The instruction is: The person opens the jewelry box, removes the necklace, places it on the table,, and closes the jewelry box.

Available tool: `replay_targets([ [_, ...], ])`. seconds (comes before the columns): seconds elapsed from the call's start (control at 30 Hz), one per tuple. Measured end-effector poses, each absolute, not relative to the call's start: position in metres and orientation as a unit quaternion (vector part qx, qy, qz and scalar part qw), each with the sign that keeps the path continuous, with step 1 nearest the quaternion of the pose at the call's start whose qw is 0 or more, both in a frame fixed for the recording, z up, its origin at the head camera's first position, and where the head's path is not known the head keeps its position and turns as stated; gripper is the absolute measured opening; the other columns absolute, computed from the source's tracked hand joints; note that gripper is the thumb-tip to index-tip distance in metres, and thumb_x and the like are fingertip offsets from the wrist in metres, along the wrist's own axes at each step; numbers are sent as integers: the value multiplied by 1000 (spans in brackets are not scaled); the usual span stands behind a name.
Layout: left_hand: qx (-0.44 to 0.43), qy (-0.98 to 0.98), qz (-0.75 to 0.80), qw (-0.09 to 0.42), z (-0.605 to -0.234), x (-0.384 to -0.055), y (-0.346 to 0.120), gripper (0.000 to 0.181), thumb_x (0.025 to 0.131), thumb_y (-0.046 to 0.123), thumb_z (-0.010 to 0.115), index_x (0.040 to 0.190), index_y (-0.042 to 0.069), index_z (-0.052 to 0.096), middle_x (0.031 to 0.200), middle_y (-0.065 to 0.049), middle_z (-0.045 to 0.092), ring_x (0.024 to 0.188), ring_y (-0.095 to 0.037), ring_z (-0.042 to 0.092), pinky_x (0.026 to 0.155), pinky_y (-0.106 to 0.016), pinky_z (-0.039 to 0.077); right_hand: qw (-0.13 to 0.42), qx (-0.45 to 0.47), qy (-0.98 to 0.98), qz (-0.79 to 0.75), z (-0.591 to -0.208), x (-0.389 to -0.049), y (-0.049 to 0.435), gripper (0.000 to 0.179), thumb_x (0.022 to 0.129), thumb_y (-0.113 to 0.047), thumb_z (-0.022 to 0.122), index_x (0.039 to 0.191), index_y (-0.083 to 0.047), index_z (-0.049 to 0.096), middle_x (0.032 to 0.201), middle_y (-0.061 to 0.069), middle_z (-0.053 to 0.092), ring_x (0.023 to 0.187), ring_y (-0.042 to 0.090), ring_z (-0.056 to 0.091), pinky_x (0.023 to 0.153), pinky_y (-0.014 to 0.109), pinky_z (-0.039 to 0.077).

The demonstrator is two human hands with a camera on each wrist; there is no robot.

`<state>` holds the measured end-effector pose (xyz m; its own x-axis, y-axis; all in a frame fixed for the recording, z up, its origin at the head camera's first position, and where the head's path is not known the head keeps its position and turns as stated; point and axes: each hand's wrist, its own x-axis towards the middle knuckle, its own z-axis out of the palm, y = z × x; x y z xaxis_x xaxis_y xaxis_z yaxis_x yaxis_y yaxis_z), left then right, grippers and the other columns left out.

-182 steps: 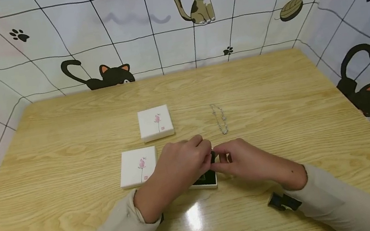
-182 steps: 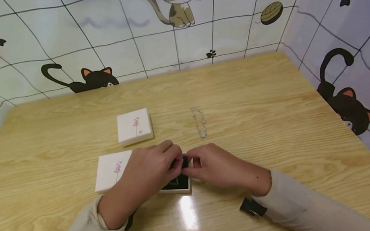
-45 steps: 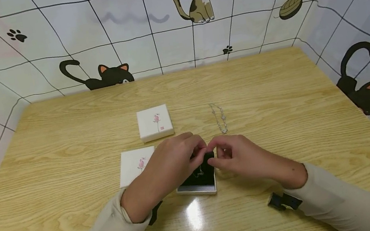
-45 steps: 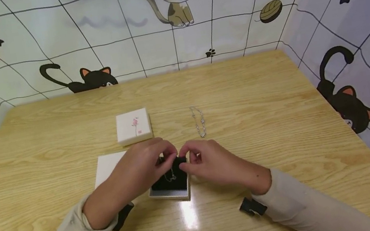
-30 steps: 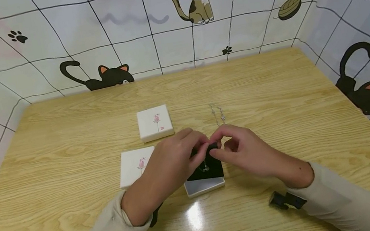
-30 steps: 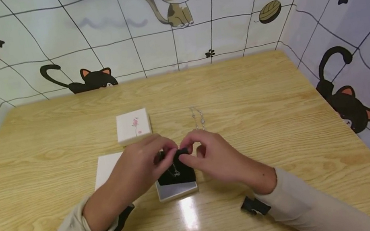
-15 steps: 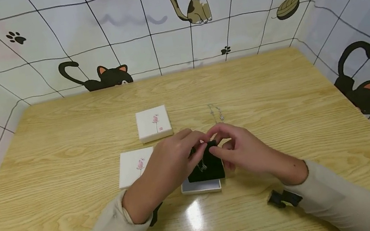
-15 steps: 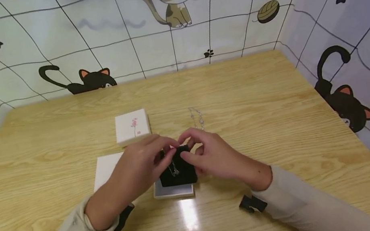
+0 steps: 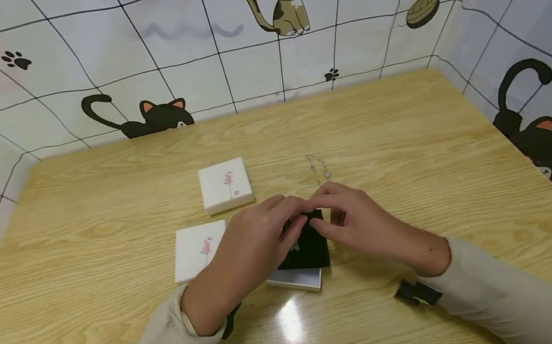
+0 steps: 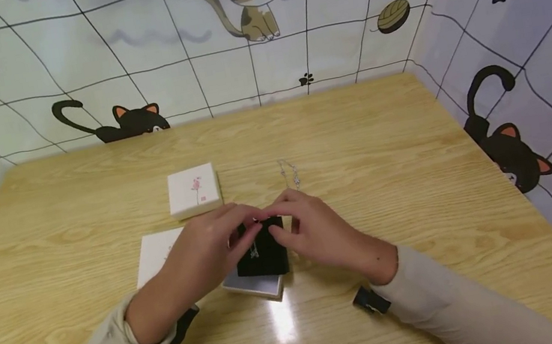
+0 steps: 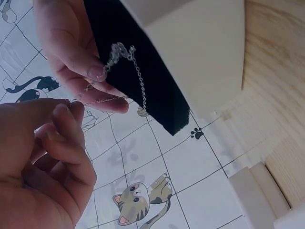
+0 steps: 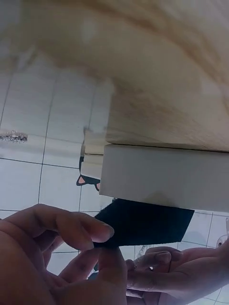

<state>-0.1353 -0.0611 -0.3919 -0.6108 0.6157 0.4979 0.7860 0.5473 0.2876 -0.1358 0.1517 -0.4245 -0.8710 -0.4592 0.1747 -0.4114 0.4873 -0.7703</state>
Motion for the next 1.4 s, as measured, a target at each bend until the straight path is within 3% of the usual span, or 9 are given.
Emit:
replay_targets([
  [0.23, -411, -857, -256, 174, -394, -136, -60, 17, 88, 12, 76, 105, 11, 71, 95, 0, 75, 69, -9, 67, 60, -19, 50, 11, -255, 866, -430, -424, -136, 151, 23, 90, -7, 72, 113, -10, 73, 107, 1, 64, 60, 5, 52, 56, 23, 48],
  [0.43, -418, -852, -261, 177, -393, -134, -59, 15, 89, 12, 75, 104, 11, 71, 91, 2, 73, 65, -6, 62, 58, -17, 47, 7, -264, 872, -413, -424, -137, 150, 11, 89, -9, 75, 97, -16, 71, 86, -4, 61, 60, 8, 51, 54, 22, 45],
  [0.57, -423, -849, -265, 175, -392, -132, -59, 13, 90, 11, 75, 102, 11, 72, 90, 3, 73, 66, -4, 59, 58, -16, 47, 5, -267, 872, -410, -423, -137, 149, 9, 91, -13, 74, 96, -20, 72, 79, -8, 60, 58, 7, 50, 53, 22, 44],
  [0.93, -442, -832, -281, 182, -392, -129, -57, 11, 89, 11, 75, 100, 11, 72, 90, 3, 73, 63, -3, 58, 58, -13, 46, 20, -255, 879, -402, -424, -140, 148, 9, 91, -8, 73, 96, -15, 74, 93, -4, 74, 70, 9, 56, 63, 23, 48],
  [1.1, -446, -831, -275, 188, -392, -129, -59, 10, 90, 11, 73, 100, 12, 71, 86, 3, 70, 59, -2, 52, 57, -12, 42, 27, -252, 895, -367, -419, -146, 143, 13, 90, -8, 73, 100, -16, 76, 94, -3, 74, 73, 10, 55, 64, 23, 47],
  [1.4, -444, -833, -264, 200, -392, -127, -59, 11, 90, 12, 73, 101, 14, 70, 89, 5, 73, 61, -2, 57, 58, -12, 45, 57, -276, 912, -298, -414, -154, 137, 11, 90, -11, 74, 97, -18, 77, 90, -6, 74, 68, 4, 53, 66, 22, 47],
])
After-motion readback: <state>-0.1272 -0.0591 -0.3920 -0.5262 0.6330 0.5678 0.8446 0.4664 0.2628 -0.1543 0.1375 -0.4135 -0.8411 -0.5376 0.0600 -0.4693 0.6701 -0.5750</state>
